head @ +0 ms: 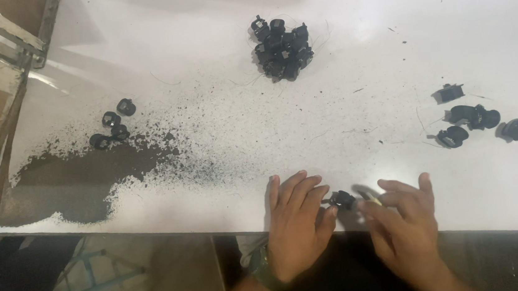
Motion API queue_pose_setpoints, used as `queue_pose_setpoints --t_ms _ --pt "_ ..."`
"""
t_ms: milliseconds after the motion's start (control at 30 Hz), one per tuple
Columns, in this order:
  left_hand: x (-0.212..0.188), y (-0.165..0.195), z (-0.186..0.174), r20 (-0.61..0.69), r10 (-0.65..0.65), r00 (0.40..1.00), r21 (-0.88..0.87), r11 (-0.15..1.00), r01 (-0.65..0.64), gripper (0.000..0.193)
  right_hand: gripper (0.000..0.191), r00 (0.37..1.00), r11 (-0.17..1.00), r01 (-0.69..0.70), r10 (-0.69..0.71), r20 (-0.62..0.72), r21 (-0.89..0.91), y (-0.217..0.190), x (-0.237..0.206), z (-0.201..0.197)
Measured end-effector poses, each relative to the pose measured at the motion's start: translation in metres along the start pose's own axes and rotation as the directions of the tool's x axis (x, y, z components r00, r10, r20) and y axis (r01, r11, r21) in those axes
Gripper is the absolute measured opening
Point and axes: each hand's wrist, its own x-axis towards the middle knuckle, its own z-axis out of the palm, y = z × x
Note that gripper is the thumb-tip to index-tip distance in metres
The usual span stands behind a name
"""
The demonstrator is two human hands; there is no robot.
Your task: The person picks up black plastic hub components from the workbench and presses them together by hand, using a small tool to help seat the parts. Finished assemblies are placed in a growing pile on the table, with unassembled parts set aside in groups.
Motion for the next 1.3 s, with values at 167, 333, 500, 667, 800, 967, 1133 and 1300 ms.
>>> queue_pose_setpoints --t_ms 167,333,500,667,800,967,1133,1300 --pt "0.006 0.000 0.004 0.029 -0.011 1.000 -0.072 0.997 0.013 0.015 0.046 0.989 0.997 -0.047 0.054 0.136 -0.059 -0.004 0.014 0.000" --pt "0.004 -0.004 0.003 -0.036 0.040 0.999 -0.090 0.995 -0.043 0.012 0.044 0.984 0.997 -0.050 0.060 0.165 -0.060 -0.002 0.010 0.006" --pt "-0.003 -0.005 -0.001 -0.042 0.101 0.994 0.007 0.995 -0.101 0.011 0.040 0.988 0.996 -0.067 0.074 0.132 -0.056 0.001 0.004 0.011" --pt "-0.001 0.000 -0.008 -0.019 0.266 0.964 0.049 0.963 -0.264 0.012 0.042 0.984 0.997 -0.052 0.060 0.170 -0.051 0.003 0.004 0.010" --pt "0.009 0.009 -0.010 -0.002 0.131 0.991 -0.114 0.985 -0.130 0.013 0.046 0.982 1.000 0.000 0.005 0.189 -0.026 0.003 0.006 0.006" --pt "0.017 0.015 -0.020 0.054 -0.119 0.991 -0.278 0.952 0.129 0.007 0.044 0.979 0.999 -0.032 0.039 0.199 -0.037 0.002 0.008 0.005" --pt "0.014 0.011 -0.023 0.098 -0.110 0.989 -0.290 0.948 0.134 0.010 0.042 0.976 0.997 -0.047 0.059 0.210 -0.059 0.000 0.008 0.003" --pt "0.010 0.005 -0.003 0.105 -0.086 0.991 -0.256 0.960 0.110 0.014 0.034 1.000 0.996 0.025 -0.025 -0.012 0.082 -0.003 -0.011 0.003"
